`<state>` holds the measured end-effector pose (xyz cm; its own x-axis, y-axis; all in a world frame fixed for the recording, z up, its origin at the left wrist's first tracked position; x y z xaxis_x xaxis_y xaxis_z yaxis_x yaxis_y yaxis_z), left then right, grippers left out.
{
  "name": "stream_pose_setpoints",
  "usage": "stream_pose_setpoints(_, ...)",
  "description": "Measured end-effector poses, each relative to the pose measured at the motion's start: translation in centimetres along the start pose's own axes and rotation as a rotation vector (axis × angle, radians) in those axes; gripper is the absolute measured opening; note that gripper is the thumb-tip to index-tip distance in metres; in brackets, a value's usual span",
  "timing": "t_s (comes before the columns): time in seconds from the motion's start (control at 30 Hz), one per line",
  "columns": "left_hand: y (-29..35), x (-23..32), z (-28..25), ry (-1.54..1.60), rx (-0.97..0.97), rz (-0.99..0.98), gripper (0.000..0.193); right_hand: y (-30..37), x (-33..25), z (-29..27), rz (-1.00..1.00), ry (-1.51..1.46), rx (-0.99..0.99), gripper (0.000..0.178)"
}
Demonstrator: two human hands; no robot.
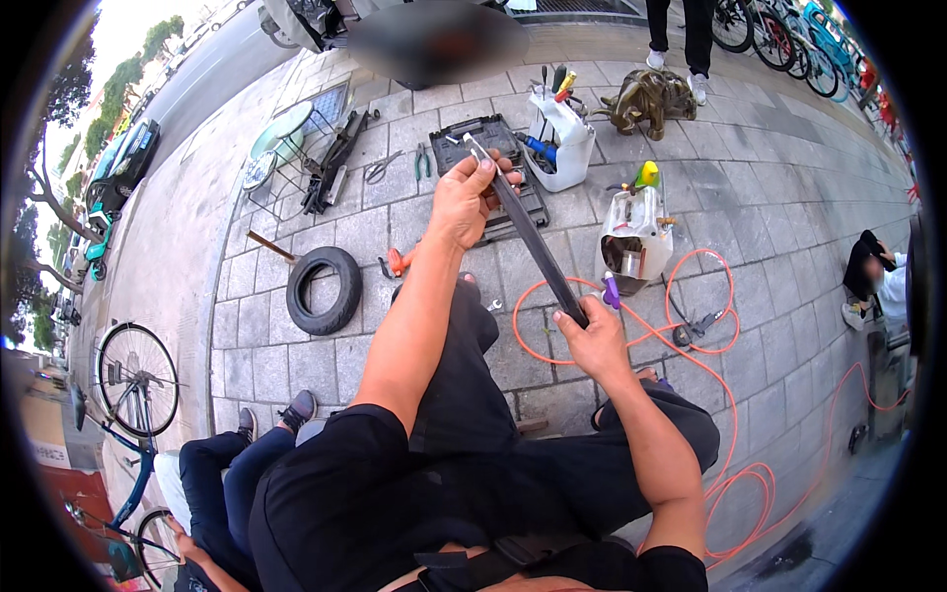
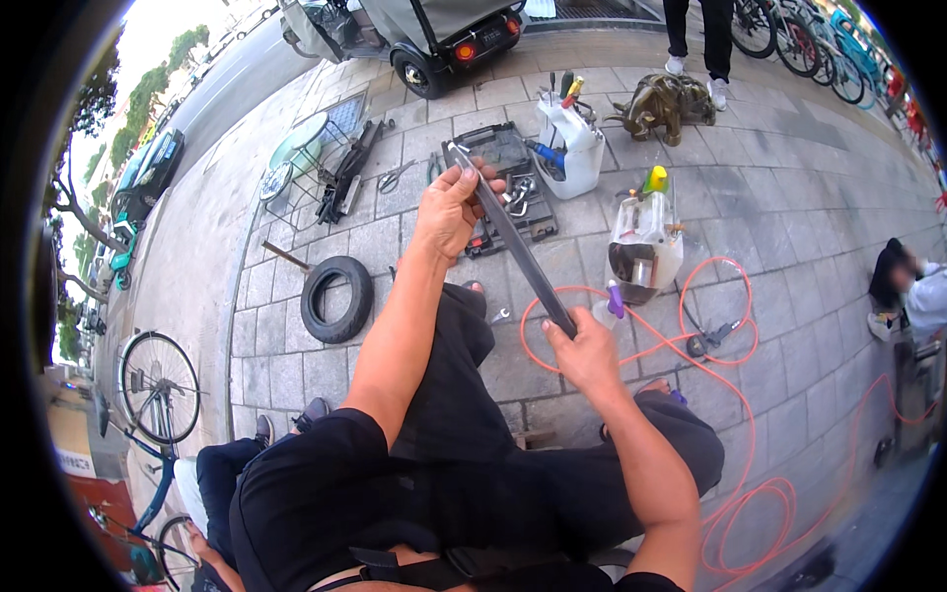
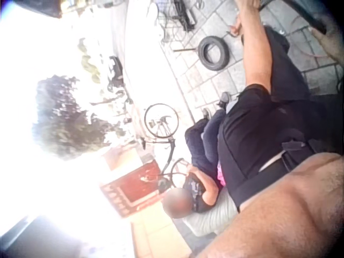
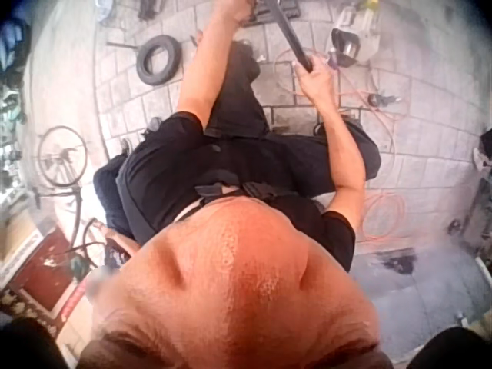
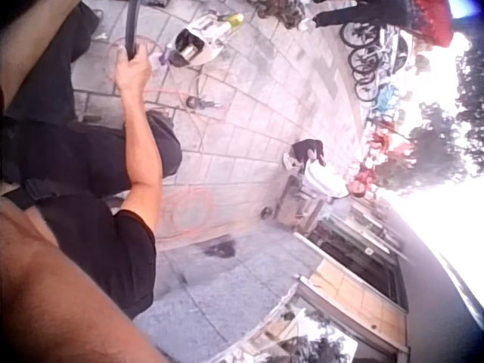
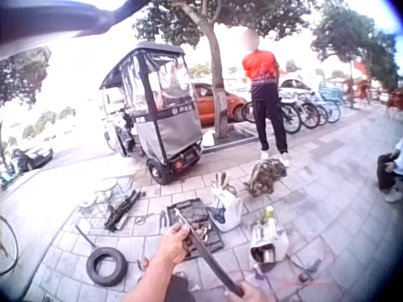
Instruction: The person sits on the sidewalk and uses a metal file to scrape and smooth the surface of a long black rubber strip, likely a bicycle inner tube. The person repeatedly files the same section of the rubber strip while surrounded by tools and a spare tire.
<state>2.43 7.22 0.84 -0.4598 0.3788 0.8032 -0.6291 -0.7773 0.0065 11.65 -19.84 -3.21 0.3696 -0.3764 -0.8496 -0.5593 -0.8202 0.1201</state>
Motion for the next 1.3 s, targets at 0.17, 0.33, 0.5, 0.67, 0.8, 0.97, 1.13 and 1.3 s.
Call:
stream_pose_setpoints(0.17, 0.4, 0.1, 0.8, 0.131, -0.150, 0.008, 0.026, 0.2, -0.4, 0.0, -0.002, -0.063, -0.107, 0.033)
stream_pose_setpoints(0.33, 0.5, 0.1, 1.0, 0.144, -0.123, 0.013, 0.026, 1.5, -3.8, -0.6, -0.171, 0.035, -0.139, 0.026)
stream_pose_setpoints(0.5, -0.1, 0.1, 0.8, 0.232, -0.108, 0.038, 0.025, 1.9, -4.9, -0.9, -0.275, 0.133, -0.016, 0.023)
stream_pose_setpoints(0.67, 0.1, 0.0, 0.8, 0.120, -0.094, -0.011, 0.026, 2.4, -4.7, -1.1, -0.320, 0.099, 0.037, 0.023)
stream_pose_setpoints(0.8, 0.0, -0.2, 0.3, -0.213, 0.016, -0.046, 0.027, 2.3, -2.4, -0.7, -0.203, -0.030, -0.024, 0.026)
stream_pose_setpoints(0.97, 0.2, -0.4, 1.3, -0.228, 0.050, -0.045, 0.027, 1.5, -0.9, -0.1, 0.069, -0.618, -0.241, 0.031)
stream_pose_setpoints(1.13, -0.1, -1.3, -0.1, -0.296, 0.135, -0.070, 0.029, 1.3, -0.7, 0.0, 0.190, -0.705, -0.292, 0.032)
stream_pose_setpoints(1.3, 0.4, -1.6, 0.9, -0.313, 0.092, -0.033, 0.044, 2.0, -0.3, 1.2, 0.416, -1.157, -0.559, 0.039)
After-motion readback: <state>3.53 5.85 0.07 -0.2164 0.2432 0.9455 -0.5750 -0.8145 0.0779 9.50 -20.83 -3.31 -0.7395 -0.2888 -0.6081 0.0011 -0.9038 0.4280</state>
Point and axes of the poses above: each hand's wrist, its own y-axis away from the middle knuckle, its own z-axis out of the palm, x = y × z, the point moved 7 cm from there along -y, towards the middle knuckle, and after that the axes turned 1 degree about -z, right-handed, at the moved point
